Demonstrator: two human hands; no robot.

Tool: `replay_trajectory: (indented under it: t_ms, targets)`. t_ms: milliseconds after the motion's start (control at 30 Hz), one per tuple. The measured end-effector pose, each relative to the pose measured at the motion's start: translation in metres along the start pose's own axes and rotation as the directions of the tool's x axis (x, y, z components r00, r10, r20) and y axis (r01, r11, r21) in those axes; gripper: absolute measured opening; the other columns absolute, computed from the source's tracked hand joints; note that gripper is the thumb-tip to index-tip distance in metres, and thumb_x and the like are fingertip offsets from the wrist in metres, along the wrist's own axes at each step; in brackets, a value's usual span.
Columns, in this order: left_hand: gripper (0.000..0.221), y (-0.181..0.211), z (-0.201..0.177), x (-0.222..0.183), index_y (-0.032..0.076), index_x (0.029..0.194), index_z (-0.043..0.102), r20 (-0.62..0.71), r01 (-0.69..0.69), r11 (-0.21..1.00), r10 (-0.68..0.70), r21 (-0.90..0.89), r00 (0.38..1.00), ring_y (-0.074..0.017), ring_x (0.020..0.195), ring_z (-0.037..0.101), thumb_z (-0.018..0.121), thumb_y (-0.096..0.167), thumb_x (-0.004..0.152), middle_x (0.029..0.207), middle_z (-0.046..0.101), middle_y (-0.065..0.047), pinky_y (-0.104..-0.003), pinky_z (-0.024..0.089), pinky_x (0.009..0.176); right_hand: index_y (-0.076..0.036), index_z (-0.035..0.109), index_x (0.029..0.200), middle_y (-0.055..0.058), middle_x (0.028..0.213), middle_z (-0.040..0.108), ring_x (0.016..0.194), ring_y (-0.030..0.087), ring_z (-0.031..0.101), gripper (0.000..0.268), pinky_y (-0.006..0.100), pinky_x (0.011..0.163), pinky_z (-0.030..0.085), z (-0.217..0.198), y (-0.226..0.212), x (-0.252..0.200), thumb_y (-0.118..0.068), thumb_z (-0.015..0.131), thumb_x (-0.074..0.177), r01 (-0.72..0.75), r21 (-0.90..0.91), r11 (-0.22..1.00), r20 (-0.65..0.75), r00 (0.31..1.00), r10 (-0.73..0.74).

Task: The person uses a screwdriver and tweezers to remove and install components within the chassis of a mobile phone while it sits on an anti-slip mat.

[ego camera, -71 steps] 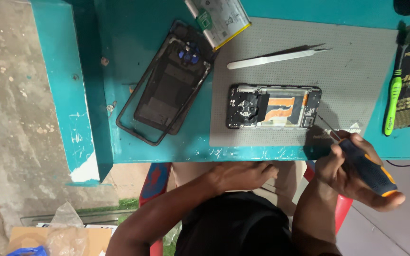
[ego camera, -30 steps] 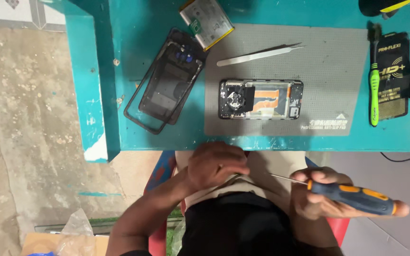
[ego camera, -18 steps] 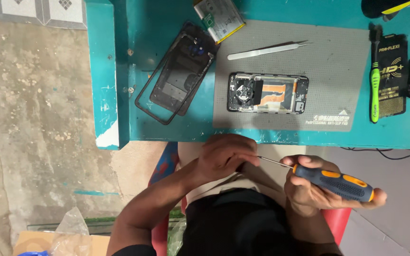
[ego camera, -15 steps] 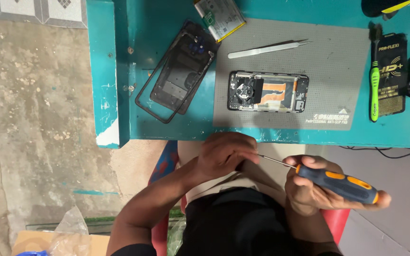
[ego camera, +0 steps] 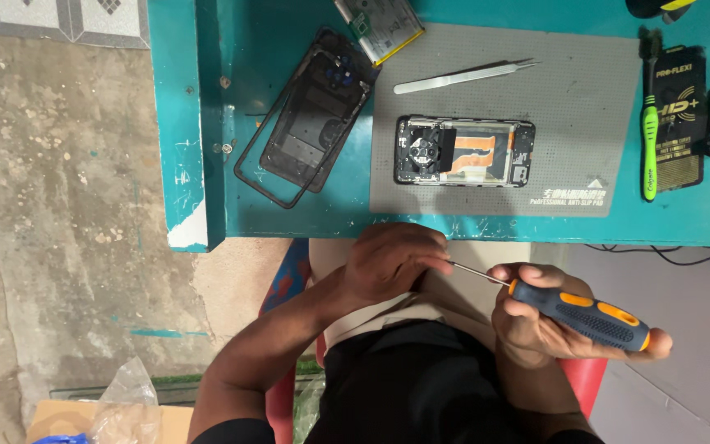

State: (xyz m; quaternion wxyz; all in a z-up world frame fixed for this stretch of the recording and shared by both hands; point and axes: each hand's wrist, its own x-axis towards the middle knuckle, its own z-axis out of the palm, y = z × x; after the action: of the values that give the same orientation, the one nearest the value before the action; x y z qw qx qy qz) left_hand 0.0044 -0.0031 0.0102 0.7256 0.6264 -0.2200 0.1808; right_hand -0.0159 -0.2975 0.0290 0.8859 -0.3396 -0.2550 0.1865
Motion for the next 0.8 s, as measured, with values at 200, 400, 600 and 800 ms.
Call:
replay_trajectory:
  t_ms: [200,400,600,800]
  targets:
    - [0.014,0.000,0.000,-0.001,0.001,0.109,0.064,0.007,0.023,1.000,-0.023,-0.004,1.000,-0.0245,0.092,0.077,0.073,0.005,0.098,0.098,0.074,-0.010,-0.034,0.063,0.079,0.006,0.035,0.162,0.040,0.156,0.044,0.147,0.046,0.051,0.120,0.070,0.130,0.019,-0.003,-0.002,0.002,-0.087,0.007,0.089,-0.018,-0.033,0.999,0.044,0.999,0.020]
    - [0.009,-0.001,0.000,-0.003,0.001,0.105,0.066,0.006,0.043,0.999,-0.043,-0.012,0.999,-0.0249,0.093,0.077,0.071,0.007,0.100,0.098,0.074,-0.011,-0.035,0.063,0.080,0.016,0.039,0.155,0.039,0.148,0.051,0.136,0.043,0.061,0.131,0.063,0.128,0.021,0.008,0.003,0.005,-0.091,0.006,0.086,0.015,-0.045,0.999,-0.054,0.998,-0.017]
    - [0.008,-0.001,-0.001,-0.003,0.002,0.105,0.066,0.014,0.046,0.999,-0.046,0.010,0.999,-0.0240,0.093,0.077,0.070,0.008,0.101,0.098,0.074,-0.009,-0.034,0.063,0.081,0.011,0.052,0.136,0.033,0.121,0.067,0.113,0.037,0.067,0.073,0.056,0.103,0.046,0.027,0.034,0.010,-0.049,0.050,0.095,0.109,-0.405,0.908,-0.303,0.921,-0.245]
    - [0.011,-0.002,0.001,-0.004,0.002,0.109,0.065,0.027,0.045,0.999,-0.045,0.009,0.999,-0.0231,0.095,0.078,0.069,0.010,0.102,0.095,0.075,-0.007,-0.034,0.064,0.084,-0.019,0.052,0.147,0.019,0.121,0.068,0.103,0.025,0.073,0.058,0.047,0.089,0.068,0.031,0.050,0.002,0.002,0.075,0.098,0.120,-0.747,0.654,-0.277,0.838,-0.470]
